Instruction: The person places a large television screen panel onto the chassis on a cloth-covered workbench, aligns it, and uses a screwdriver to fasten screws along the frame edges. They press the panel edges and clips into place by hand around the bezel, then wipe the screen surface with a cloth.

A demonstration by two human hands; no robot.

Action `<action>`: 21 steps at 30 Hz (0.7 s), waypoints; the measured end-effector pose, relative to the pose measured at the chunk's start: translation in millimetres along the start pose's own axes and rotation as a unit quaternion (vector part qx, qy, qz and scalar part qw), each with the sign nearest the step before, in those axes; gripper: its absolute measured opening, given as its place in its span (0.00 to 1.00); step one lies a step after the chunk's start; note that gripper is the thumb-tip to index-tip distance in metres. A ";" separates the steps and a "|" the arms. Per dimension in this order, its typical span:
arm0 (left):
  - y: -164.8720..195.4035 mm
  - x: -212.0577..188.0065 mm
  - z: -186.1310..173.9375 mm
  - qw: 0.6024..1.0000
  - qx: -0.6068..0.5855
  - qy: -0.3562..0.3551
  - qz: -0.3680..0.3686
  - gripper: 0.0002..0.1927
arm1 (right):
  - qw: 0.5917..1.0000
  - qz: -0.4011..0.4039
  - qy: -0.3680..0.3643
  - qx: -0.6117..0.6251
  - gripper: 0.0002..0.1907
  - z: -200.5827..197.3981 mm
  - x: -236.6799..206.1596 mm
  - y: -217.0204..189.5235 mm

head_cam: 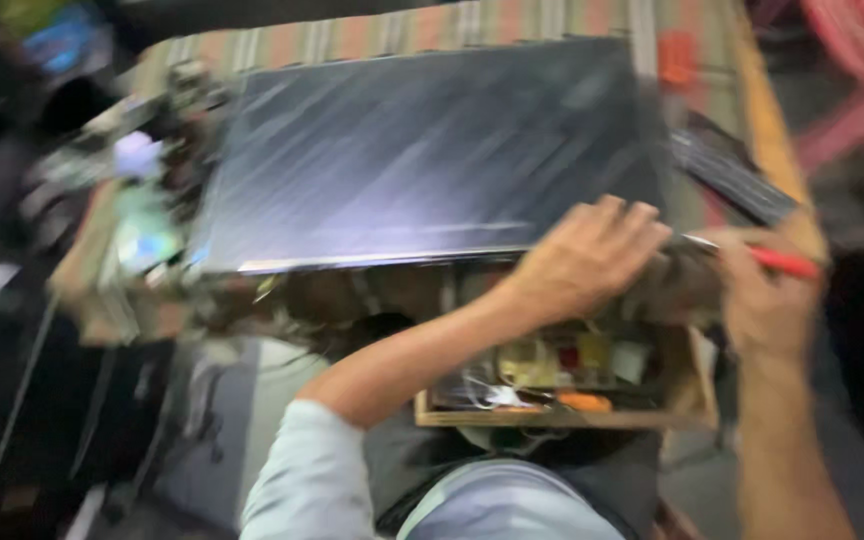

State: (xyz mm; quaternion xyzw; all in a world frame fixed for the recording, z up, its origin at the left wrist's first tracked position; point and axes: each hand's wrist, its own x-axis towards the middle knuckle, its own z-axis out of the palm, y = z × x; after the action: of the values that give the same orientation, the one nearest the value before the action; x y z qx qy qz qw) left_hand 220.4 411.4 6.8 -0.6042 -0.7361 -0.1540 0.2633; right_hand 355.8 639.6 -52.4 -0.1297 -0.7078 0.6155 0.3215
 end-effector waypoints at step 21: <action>14.5 52.5 17.8 0.995 0.054 -0.077 0.044 0.29 | 0.989 0.021 -0.051 0.135 0.04 -25.3 29.8 -22.0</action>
State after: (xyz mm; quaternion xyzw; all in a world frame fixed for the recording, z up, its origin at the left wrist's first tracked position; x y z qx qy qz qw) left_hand 224.0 466.8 21.2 -0.6311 -0.7341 -0.0556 0.2444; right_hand 353.3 672.2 -21.6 -0.0685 -0.6313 0.7176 0.2861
